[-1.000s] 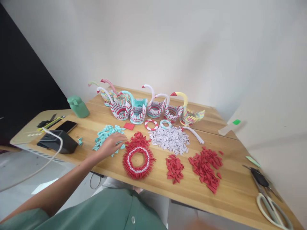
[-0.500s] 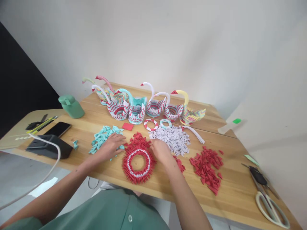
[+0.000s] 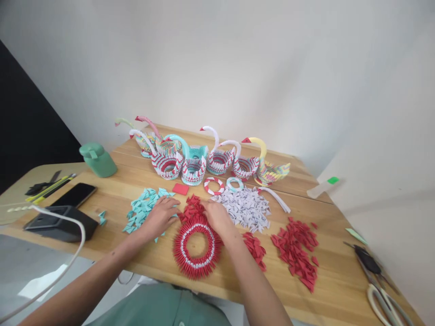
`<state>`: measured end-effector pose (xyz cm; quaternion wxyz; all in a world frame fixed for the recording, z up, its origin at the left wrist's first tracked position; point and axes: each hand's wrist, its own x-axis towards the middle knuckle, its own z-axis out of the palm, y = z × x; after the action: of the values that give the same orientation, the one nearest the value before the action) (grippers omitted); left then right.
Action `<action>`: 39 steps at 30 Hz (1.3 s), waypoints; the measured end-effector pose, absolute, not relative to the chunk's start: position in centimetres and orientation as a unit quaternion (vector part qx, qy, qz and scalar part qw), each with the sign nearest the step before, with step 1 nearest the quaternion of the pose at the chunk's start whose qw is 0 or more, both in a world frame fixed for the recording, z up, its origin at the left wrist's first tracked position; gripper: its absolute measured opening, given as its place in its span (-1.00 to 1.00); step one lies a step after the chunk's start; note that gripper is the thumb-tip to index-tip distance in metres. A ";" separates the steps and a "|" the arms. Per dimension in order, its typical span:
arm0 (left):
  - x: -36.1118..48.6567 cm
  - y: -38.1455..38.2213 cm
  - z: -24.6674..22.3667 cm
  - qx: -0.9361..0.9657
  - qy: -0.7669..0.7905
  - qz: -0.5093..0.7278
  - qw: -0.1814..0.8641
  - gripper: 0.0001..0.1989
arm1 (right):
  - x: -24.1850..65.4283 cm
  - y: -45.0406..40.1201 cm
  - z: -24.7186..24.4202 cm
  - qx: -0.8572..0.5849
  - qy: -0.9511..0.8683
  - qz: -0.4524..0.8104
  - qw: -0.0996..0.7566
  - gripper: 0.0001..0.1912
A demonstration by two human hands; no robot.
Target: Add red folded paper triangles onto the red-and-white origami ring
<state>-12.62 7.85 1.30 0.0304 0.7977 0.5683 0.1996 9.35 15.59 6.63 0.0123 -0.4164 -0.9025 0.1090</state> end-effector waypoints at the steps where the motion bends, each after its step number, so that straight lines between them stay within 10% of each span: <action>1: -12.8 7.8 1.3 0.798 0.569 0.197 0.035 -0.87 | 9.6 15.6 6.7 -0.416 -0.902 0.113 0.022 -0.75; 13: -16.1 5.4 2.5 0.802 0.573 0.168 0.028 -0.83 | 18.8 7.0 8.1 -0.465 -0.823 0.160 0.285 -0.73; 23: -11.9 -3.0 -0.2 0.733 0.543 0.408 -0.029 -0.71 | 23.4 -1.4 1.7 -0.555 -0.709 0.106 0.422 -0.69; 39: -9.5 -4.0 -3.5 0.701 0.625 0.294 -0.179 -0.78 | 20.7 -0.2 -1.2 -0.331 -0.842 0.206 0.372 -0.74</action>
<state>-9.52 -3.96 -3.49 -0.1790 0.7006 0.6249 0.2942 20.67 -0.16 -1.17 0.3722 -0.3314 -0.8422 0.2058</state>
